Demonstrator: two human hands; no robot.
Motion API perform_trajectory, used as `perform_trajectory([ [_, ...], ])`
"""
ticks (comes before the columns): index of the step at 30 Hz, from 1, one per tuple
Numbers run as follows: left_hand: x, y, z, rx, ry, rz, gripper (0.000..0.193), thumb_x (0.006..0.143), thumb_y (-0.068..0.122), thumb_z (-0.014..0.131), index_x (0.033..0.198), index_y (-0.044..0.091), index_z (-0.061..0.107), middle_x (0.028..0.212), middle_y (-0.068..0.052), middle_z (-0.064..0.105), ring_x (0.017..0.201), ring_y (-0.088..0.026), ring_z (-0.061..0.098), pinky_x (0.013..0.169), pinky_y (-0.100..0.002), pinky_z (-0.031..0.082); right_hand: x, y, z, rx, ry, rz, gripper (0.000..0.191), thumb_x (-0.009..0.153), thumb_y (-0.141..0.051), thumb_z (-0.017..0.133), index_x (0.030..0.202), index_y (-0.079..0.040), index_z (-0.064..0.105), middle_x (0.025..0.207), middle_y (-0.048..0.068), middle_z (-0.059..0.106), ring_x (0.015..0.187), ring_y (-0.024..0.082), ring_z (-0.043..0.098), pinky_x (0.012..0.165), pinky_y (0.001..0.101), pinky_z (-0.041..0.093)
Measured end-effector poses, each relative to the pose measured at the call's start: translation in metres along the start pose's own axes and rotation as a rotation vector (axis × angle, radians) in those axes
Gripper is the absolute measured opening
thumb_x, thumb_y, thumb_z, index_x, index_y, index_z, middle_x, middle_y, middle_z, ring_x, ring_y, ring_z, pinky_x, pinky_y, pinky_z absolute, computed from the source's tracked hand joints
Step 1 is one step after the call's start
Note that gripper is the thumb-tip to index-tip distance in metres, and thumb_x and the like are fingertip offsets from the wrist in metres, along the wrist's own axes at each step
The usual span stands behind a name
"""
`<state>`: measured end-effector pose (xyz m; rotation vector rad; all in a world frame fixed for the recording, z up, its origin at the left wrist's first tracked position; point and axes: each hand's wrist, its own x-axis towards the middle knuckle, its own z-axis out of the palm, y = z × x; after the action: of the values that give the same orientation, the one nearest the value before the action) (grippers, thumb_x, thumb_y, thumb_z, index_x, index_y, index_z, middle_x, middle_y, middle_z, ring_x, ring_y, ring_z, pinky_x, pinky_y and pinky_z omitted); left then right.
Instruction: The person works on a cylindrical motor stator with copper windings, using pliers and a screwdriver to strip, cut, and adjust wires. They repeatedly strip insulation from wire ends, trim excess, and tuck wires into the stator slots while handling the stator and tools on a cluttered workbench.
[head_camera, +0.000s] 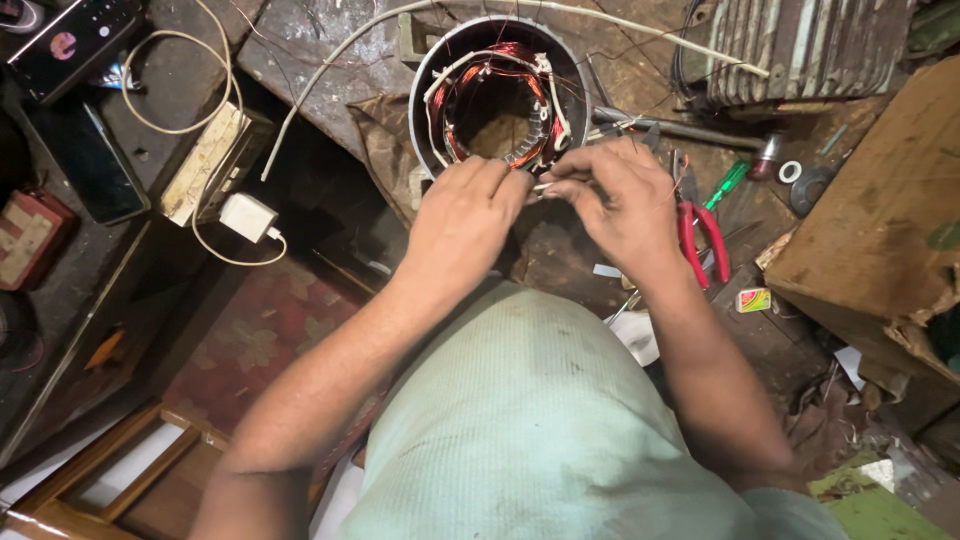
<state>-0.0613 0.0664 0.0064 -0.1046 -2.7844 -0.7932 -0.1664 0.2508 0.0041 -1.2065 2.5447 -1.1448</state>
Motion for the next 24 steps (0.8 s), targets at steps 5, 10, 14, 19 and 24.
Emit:
perform_trajectory([
  [5,-0.002,0.000,-0.005,-0.043,0.033,0.038,0.015,0.091,0.012,0.064,0.104,0.004,0.064,0.095,-0.010,0.059,0.094,-0.028,0.060,0.083,-0.042,0.048,0.004,0.001,-0.001,-0.009,-0.032,-0.057,0.019,0.088,-0.010,0.085,0.103,-0.009,0.074,0.096,0.004,0.073,0.093,0.025,0.066,0.089,0.0376,0.051],
  [10,-0.007,-0.002,-0.009,-0.031,0.085,0.054,0.024,0.087,0.009,0.063,0.110,0.004,0.064,0.100,-0.011,0.057,0.098,-0.029,0.060,0.084,-0.039,0.050,0.009,0.004,-0.008,0.066,-0.066,-0.072,0.022,0.086,-0.008,0.085,0.104,-0.007,0.072,0.100,0.005,0.074,0.094,0.025,0.066,0.091,0.0376,0.051],
  [14,-0.007,-0.003,0.002,0.022,0.066,0.054,0.021,0.088,0.009,0.064,0.108,0.005,0.064,0.096,-0.010,0.058,0.094,-0.027,0.060,0.082,-0.040,0.050,0.009,0.007,-0.011,0.040,-0.081,-0.035,0.018,0.087,-0.005,0.083,0.102,-0.008,0.073,0.098,0.006,0.073,0.095,0.025,0.068,0.089,0.0362,0.053],
  [19,0.000,0.000,0.008,0.064,-0.035,0.063,0.012,0.089,0.011,0.063,0.099,0.004,0.061,0.095,-0.010,0.061,0.094,-0.028,0.061,0.084,-0.042,0.049,0.010,0.005,-0.010,0.016,-0.057,-0.062,0.018,0.087,-0.003,0.083,0.102,-0.007,0.073,0.098,0.006,0.073,0.093,0.026,0.068,0.087,0.0354,0.053],
  [24,0.002,-0.011,-0.016,-0.056,0.020,0.076,0.022,0.089,0.013,0.065,0.108,0.003,0.062,0.099,-0.011,0.061,0.094,-0.031,0.060,0.083,-0.043,0.049,0.018,0.005,-0.019,0.029,-0.126,-0.179,0.024,0.085,-0.004,0.085,0.105,-0.007,0.072,0.099,0.006,0.072,0.092,0.027,0.066,0.087,0.0378,0.051],
])
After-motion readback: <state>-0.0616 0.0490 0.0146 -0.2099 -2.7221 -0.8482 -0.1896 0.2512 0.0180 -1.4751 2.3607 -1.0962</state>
